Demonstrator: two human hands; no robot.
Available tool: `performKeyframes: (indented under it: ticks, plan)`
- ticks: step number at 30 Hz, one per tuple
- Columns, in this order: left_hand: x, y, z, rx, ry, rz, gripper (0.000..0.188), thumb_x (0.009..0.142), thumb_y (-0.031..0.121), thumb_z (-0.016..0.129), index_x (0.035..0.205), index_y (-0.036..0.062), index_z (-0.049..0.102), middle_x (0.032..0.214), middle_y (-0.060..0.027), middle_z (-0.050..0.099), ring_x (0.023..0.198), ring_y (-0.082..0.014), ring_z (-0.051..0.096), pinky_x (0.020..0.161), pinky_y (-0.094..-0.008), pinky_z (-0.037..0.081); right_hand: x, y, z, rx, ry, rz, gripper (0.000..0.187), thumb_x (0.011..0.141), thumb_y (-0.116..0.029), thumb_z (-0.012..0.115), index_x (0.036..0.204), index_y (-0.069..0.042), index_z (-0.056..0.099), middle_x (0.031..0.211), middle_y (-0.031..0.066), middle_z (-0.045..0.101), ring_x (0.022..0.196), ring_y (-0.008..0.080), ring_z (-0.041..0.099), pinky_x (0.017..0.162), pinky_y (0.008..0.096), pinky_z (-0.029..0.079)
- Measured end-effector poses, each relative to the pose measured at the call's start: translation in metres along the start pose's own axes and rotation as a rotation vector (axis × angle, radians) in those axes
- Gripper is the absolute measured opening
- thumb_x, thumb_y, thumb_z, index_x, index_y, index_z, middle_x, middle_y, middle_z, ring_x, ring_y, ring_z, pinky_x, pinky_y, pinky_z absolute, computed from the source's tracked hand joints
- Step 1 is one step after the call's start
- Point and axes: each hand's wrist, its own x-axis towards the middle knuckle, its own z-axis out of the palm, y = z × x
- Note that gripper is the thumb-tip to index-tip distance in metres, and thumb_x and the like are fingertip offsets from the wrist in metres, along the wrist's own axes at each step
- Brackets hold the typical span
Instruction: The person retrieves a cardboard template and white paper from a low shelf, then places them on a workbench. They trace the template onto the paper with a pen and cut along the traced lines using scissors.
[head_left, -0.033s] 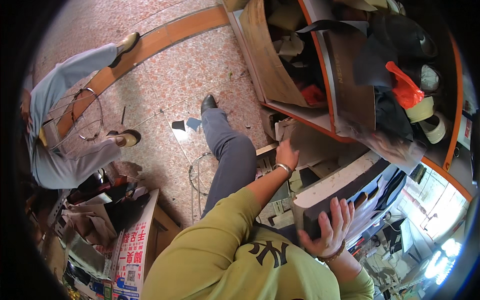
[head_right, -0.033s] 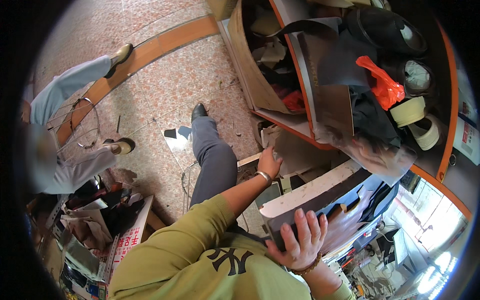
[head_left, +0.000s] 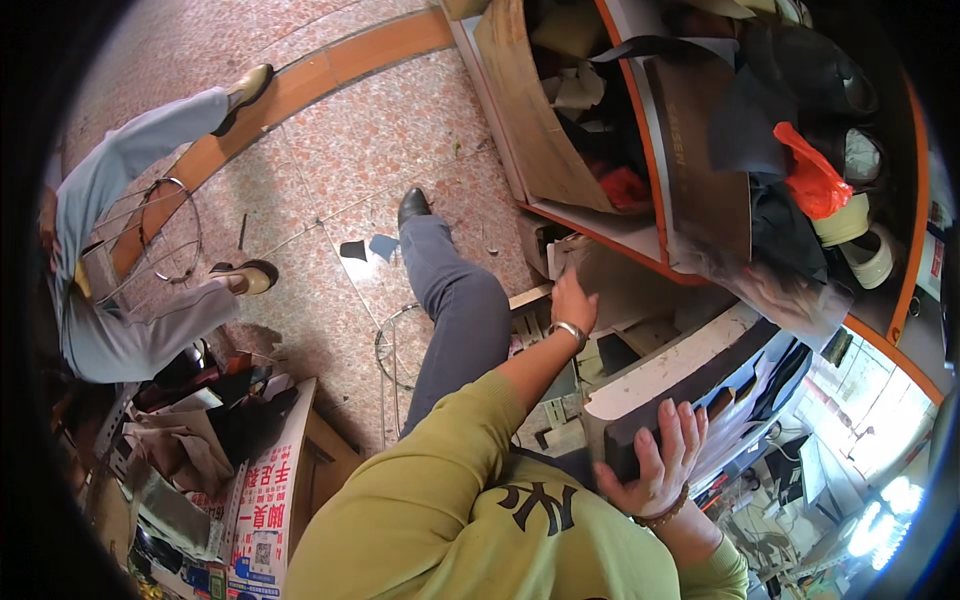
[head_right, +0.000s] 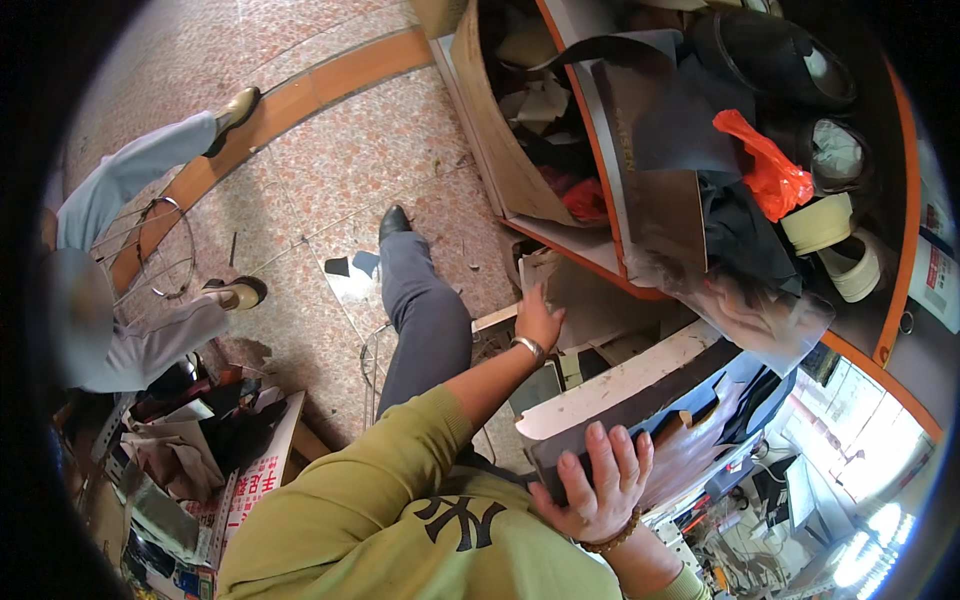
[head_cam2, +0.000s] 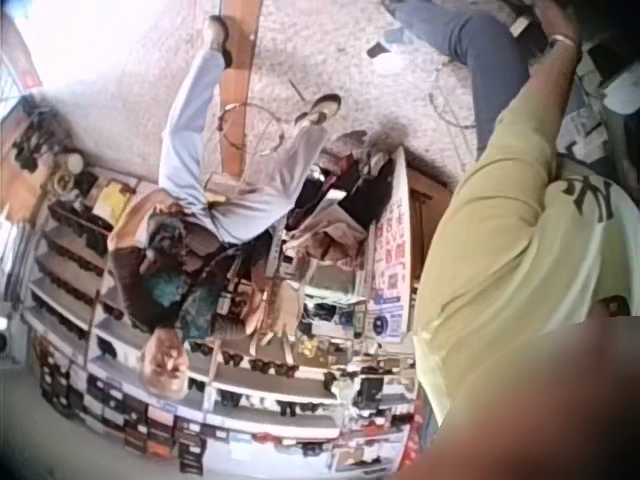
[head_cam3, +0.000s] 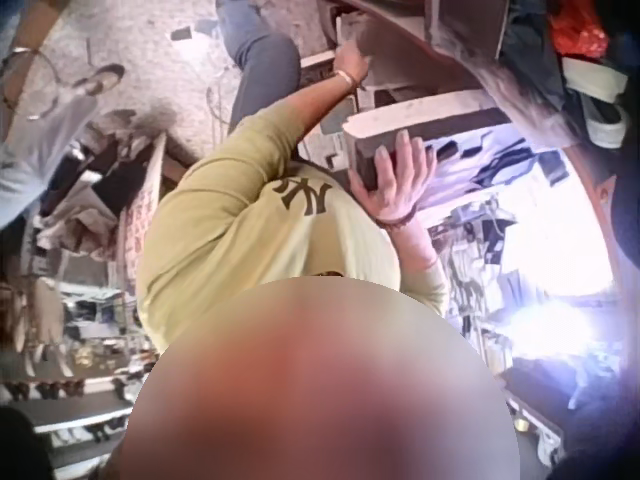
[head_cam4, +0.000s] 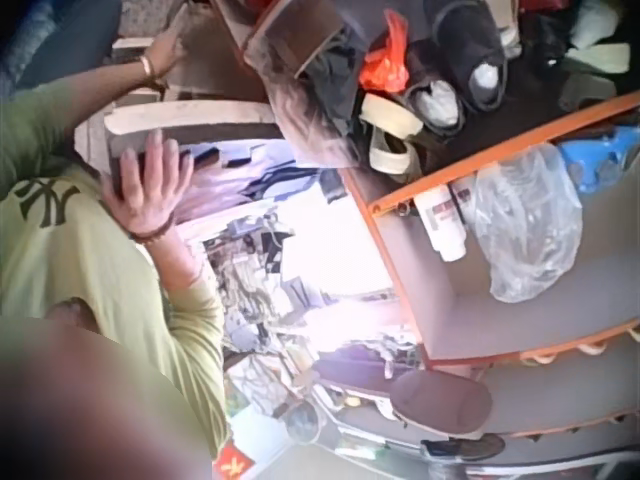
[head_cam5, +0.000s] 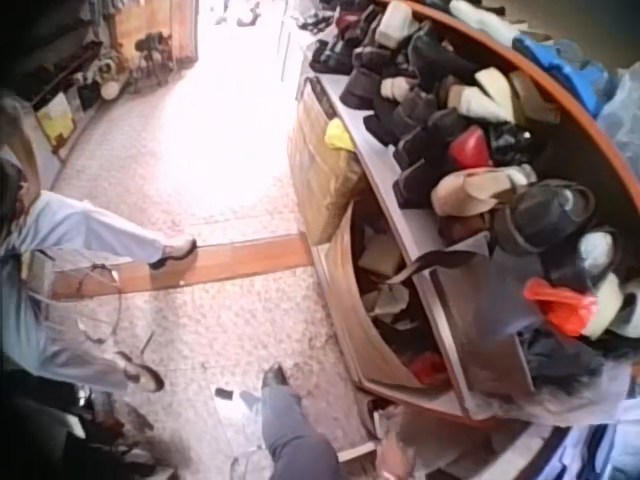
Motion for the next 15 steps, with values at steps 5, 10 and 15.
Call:
performKeyframes:
  ticks: [5,10,15]
  plan:
    - [0.040,0.015,0.018,0.081,-0.169,-0.190,0.048,0.081,0.028,0.070,0.123,0.0112,0.054,0.110,-0.0160,0.062,0.105,-0.0364,0.059,0.087,-0.0463,0.049,-0.004,0.002,-0.001,-0.031,-0.033,-0.021,0.067,0.075,-0.041,0.071,0.129,-0.013,0.043,0.133,0.0249,0.048,0.125,0.0434,0.042,0.103,0.0643,0.027]
    - [0.048,0.019,0.019,0.369,-0.305,0.087,0.020,0.086,0.024,0.058,0.102,0.0154,0.067,0.096,-0.0118,0.066,0.094,-0.0316,0.064,0.078,-0.0435,0.053,-0.006,0.005,-0.001,-0.039,-0.071,-0.062,0.077,0.077,-0.045,0.070,0.137,-0.010,0.037,0.134,0.0282,0.045,0.124,0.0465,0.041,0.101,0.0664,0.027]
    - [-0.017,0.020,0.002,0.140,-0.186,0.709,0.011,0.081,0.012,0.056,0.092,0.0129,0.057,0.087,-0.0093,0.060,0.077,-0.0294,0.063,0.063,-0.0416,0.050,-0.003,0.001,0.000,-0.006,-0.017,-0.011,0.063,0.077,-0.041,0.070,0.129,-0.015,0.045,0.132,0.0217,0.050,0.126,0.0408,0.042,0.105,0.0624,0.026]
